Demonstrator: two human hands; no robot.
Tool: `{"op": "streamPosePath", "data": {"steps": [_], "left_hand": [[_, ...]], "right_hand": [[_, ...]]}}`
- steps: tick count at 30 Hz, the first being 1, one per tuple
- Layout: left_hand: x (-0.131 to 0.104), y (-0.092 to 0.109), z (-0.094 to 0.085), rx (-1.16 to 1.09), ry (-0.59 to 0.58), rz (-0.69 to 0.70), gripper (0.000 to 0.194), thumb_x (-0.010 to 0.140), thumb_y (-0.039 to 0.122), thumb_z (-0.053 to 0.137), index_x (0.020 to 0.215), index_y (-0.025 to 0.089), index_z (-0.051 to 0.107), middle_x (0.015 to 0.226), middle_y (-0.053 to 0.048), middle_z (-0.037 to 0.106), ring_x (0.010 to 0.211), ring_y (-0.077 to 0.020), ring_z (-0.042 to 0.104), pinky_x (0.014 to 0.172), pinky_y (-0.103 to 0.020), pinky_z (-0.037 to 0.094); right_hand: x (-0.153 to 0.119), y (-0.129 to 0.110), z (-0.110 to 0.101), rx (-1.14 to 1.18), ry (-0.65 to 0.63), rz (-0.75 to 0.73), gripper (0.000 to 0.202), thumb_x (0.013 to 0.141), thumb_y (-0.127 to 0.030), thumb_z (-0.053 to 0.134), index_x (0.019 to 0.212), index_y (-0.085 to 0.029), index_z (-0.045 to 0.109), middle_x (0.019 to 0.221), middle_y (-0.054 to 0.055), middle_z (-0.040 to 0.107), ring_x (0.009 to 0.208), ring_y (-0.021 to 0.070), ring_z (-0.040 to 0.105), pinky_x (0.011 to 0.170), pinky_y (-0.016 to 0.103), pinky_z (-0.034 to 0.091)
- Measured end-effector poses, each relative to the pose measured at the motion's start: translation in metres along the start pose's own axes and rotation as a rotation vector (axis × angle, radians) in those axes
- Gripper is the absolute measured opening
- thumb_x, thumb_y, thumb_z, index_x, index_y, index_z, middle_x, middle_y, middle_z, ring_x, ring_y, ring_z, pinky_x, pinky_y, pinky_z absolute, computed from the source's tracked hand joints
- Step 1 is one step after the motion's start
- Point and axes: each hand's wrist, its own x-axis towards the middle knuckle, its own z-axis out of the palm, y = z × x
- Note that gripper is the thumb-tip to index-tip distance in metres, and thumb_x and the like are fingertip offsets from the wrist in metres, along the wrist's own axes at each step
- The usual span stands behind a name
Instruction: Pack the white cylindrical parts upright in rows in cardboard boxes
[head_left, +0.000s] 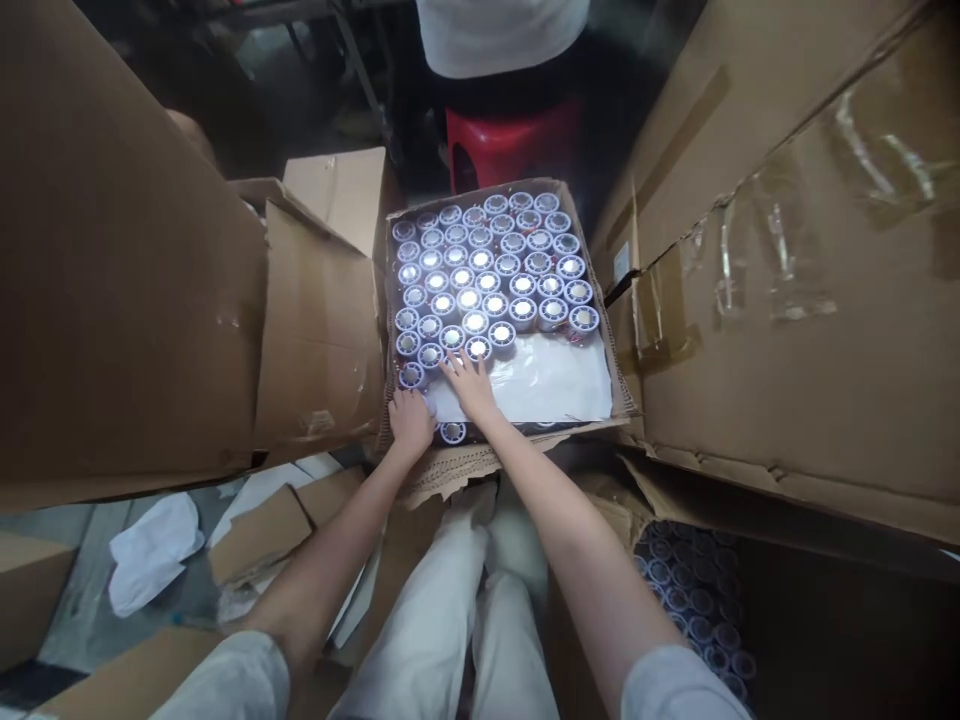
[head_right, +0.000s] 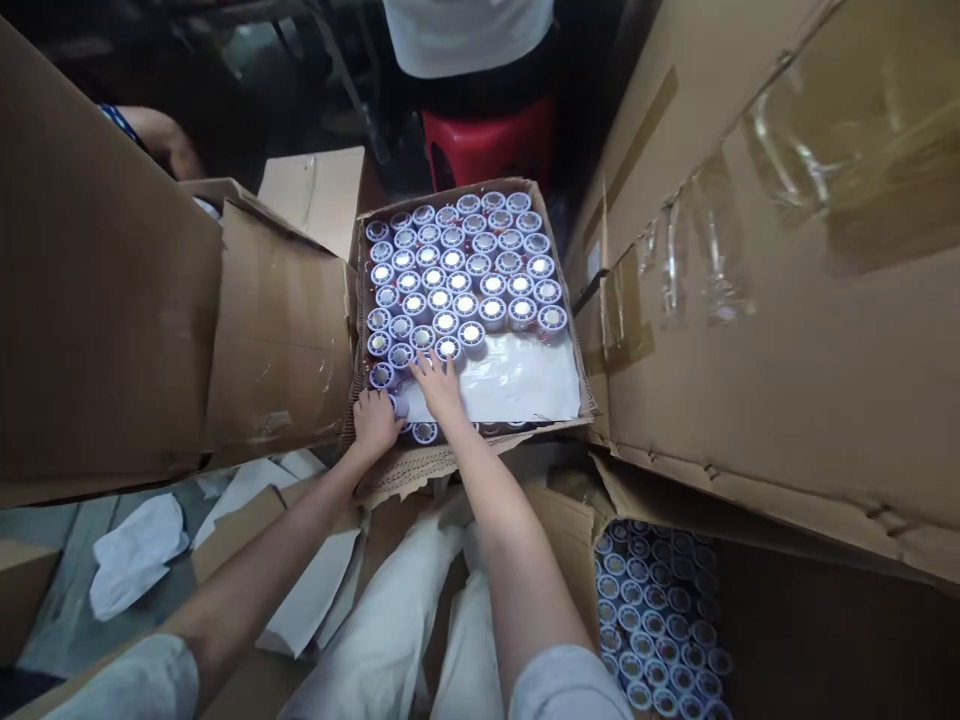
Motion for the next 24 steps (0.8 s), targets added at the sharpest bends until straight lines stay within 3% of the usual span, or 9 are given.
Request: {"op": "streamPosePath", "data": {"steps": [2, 4, 9, 12, 16, 18, 21, 24], "left_hand": [[-0.001, -0.001, 0.003, 0.059, -0.019, 0.020, 0.049, 0.071, 0.033, 0.070, 0.107, 0.004, 0.057, 0.111, -0.020, 0.056, 0.108, -0.0326, 0.047, 0.089, -0.039, 0.038], [0.000, -0.004, 0.005, 0.077, -0.051, 0.065, 0.047, 0.072, 0.036, 0.069, 0.105, 0.005, 0.058, 0.111, -0.020, 0.056, 0.107, -0.0324, 0.047, 0.090, -0.040, 0.036], [0.000, -0.013, 0.009, 0.053, -0.149, 0.161, 0.041, 0.076, 0.031, 0.064, 0.108, 0.006, 0.055, 0.108, -0.018, 0.058, 0.108, -0.0300, 0.047, 0.099, -0.042, 0.028], [-0.001, -0.013, 0.002, -0.004, -0.141, 0.144, 0.044, 0.078, 0.035, 0.063, 0.110, 0.007, 0.054, 0.110, -0.018, 0.057, 0.108, -0.0307, 0.047, 0.097, -0.042, 0.030], [0.009, -0.003, -0.017, -0.146, -0.042, 0.075, 0.049, 0.080, 0.041, 0.061, 0.115, 0.008, 0.049, 0.119, -0.019, 0.051, 0.112, -0.0318, 0.044, 0.092, -0.040, 0.036], [0.021, 0.006, -0.025, -0.194, -0.035, 0.103, 0.047, 0.080, 0.036, 0.062, 0.116, 0.009, 0.048, 0.119, -0.018, 0.050, 0.112, -0.0311, 0.045, 0.092, -0.038, 0.037], [0.042, 0.022, -0.031, -0.234, -0.097, 0.168, 0.052, 0.076, 0.031, 0.068, 0.117, 0.008, 0.046, 0.118, -0.018, 0.051, 0.109, -0.0305, 0.048, 0.089, -0.036, 0.039], [0.058, 0.034, -0.030, -0.269, -0.166, 0.217, 0.060, 0.073, 0.023, 0.071, 0.124, 0.009, 0.042, 0.121, -0.018, 0.049, 0.105, -0.0287, 0.052, 0.086, -0.034, 0.041]], "right_hand": [[-0.003, -0.001, 0.005, -0.023, -0.009, 0.046, 0.048, 0.087, -0.007, 0.042, 0.132, -0.020, 0.047, 0.139, 0.013, 0.043, 0.124, 0.0279, 0.039, 0.106, 0.050, 0.025], [-0.007, 0.002, 0.005, -0.029, -0.041, 0.072, 0.044, 0.086, -0.012, 0.049, 0.129, -0.019, 0.049, 0.131, 0.016, 0.048, 0.115, 0.0290, 0.044, 0.099, 0.046, 0.034], [-0.015, 0.014, -0.002, 0.012, -0.244, 0.228, 0.056, 0.081, -0.018, 0.060, 0.133, -0.023, 0.040, 0.123, 0.015, 0.047, 0.099, 0.0266, 0.050, 0.073, 0.034, 0.046], [-0.021, 0.020, -0.010, -0.033, -0.265, 0.252, 0.051, 0.080, -0.019, 0.062, 0.128, -0.019, 0.044, 0.114, 0.015, 0.051, 0.098, 0.0271, 0.050, 0.077, 0.036, 0.045], [-0.020, 0.026, -0.022, -0.096, -0.173, 0.028, 0.046, 0.078, -0.019, 0.063, 0.122, -0.016, 0.050, 0.119, 0.015, 0.053, 0.108, 0.0298, 0.046, 0.093, 0.043, 0.037], [-0.013, 0.031, -0.026, -0.102, -0.135, -0.069, 0.044, 0.077, -0.019, 0.064, 0.119, -0.017, 0.053, 0.133, 0.016, 0.046, 0.118, 0.0319, 0.040, 0.101, 0.047, 0.029], [0.003, 0.044, -0.029, -0.109, -0.127, -0.079, 0.037, 0.072, -0.022, 0.069, 0.108, -0.018, 0.060, 0.149, 0.013, 0.027, 0.132, 0.0363, 0.025, 0.106, 0.054, 0.018], [0.010, 0.053, -0.032, -0.088, -0.190, -0.094, 0.037, 0.071, -0.023, 0.069, 0.107, -0.019, 0.061, 0.154, 0.011, 0.016, 0.135, 0.0379, 0.019, 0.104, 0.058, 0.017]]}}
